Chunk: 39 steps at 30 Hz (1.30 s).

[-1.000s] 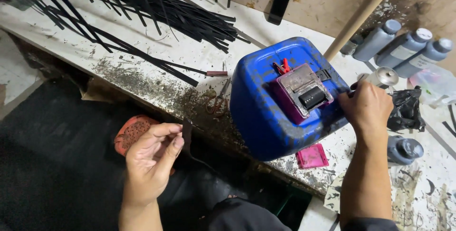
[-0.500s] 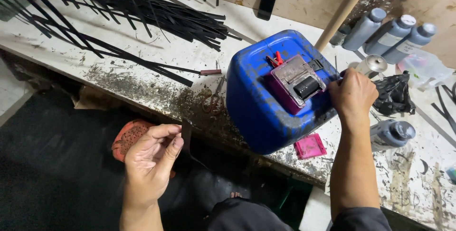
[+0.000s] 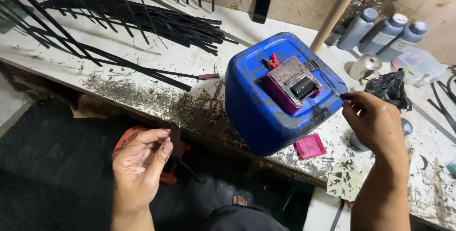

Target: Applying edge coating to leather strips using a roller applicator and hanging them on a wire rack to dry.

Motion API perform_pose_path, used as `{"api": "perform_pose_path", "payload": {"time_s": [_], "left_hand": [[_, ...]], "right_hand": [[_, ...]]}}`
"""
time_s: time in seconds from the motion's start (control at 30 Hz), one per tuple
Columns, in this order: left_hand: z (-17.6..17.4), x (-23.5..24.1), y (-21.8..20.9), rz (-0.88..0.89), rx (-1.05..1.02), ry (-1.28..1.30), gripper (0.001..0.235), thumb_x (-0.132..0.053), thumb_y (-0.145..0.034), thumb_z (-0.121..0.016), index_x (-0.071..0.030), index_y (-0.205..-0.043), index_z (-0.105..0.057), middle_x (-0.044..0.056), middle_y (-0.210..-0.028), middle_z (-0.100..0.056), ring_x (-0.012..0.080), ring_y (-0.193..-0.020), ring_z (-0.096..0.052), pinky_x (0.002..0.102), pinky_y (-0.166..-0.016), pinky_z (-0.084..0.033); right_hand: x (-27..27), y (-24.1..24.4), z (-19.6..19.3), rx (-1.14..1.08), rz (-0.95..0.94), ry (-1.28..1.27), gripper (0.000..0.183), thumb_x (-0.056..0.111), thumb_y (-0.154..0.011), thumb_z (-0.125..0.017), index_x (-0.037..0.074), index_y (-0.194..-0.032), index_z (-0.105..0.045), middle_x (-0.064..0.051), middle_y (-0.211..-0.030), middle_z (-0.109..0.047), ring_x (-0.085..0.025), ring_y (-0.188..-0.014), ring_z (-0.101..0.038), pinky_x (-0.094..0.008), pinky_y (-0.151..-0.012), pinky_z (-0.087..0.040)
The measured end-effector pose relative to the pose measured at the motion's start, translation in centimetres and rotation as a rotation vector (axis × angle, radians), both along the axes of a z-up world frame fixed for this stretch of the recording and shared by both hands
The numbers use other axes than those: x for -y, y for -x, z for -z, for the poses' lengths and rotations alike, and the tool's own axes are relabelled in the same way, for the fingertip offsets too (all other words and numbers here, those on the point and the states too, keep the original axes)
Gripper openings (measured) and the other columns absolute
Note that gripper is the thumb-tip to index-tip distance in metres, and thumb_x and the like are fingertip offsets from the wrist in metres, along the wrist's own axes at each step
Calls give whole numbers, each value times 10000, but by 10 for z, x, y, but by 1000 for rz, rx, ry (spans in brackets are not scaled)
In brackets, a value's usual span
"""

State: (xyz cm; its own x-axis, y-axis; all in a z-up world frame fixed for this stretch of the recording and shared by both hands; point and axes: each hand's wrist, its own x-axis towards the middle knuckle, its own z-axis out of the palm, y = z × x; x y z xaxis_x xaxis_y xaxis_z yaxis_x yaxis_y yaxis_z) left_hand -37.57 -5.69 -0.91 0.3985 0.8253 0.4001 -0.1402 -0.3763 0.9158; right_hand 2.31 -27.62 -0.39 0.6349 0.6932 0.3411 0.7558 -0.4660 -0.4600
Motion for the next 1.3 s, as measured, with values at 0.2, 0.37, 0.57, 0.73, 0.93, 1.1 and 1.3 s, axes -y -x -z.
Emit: {"api": "perform_pose_path", "payload": {"time_s": [0.2, 0.37, 0.57, 0.73, 0.93, 1.1, 1.3], "left_hand": [[6, -5, 2, -22, -3, 5, 214, 68, -895, -707, 75, -1108, -688, 163, -1045, -721, 173, -924, -706, 219, -846, -601], [7, -6, 3, -3, 12, 8, 233, 84, -888, -707, 79, -1119, -681, 161, -1061, -708, 187, -969, -714, 221, -922, -586], [5, -5, 0, -11, -11, 32, 225, 81, -892, -703, 87, -1116, -684, 160, -1061, -691, 198, -966, -719, 235, -897, -607], [-4, -5, -7, -8, -35, -17, 209, 57, -892, -715, 67, -1101, -705, 144, -1043, -678, 190, -927, -727, 231, -853, -617], [-10, -4, -24, 105, 61, 12, 245, 56, -920, -689, 62, -1165, -705, 157, -1129, -756, 168, -1010, -722, 228, -932, -592], [-28, -2, -34, 119, 77, -20, 211, -8, -953, -688, 23, -1155, -741, 110, -1113, -778, 131, -1005, -717, 231, -932, -566], [-30, -4, -34, 251, 132, 28, 244, -6, -957, -682, 3, -1198, -722, 150, -1206, -755, 151, -1091, -723, 238, -970, -603]], "right_hand": [[1, -1, 12, 37, 6, 50, 236, 120, -976, -675, 122, -1186, -783, -19, -874, -749, -166, -674, -608, -346, -698, -495], [-3, 0, 15, 85, -49, 63, 213, 121, -990, -680, 71, -1180, -760, -30, -911, -750, -198, -647, -660, -383, -653, -500], [-2, 5, 8, 55, -34, 101, 241, 133, -979, -661, 139, -1195, -769, -19, -997, -798, -181, -746, -729, -384, -696, -536], [12, 8, 3, 59, -28, 90, 242, 115, -981, -645, 137, -1189, -768, -5, -977, -792, -170, -635, -674, -358, -647, -503], [20, 31, -18, -40, -186, -98, 193, 27, -960, -688, 39, -1141, -756, -54, -965, -753, -149, -752, -645, -298, -734, -502], [-13, 69, -22, -30, -469, -327, 170, -43, -925, -729, -23, -1094, -739, -93, -931, -723, -124, -759, -570, -261, -698, -428], [-51, 117, -37, -143, -649, -400, 129, -16, -900, -695, -21, -1023, -734, -106, -859, -727, -148, -716, -639, -250, -659, -453]]}}
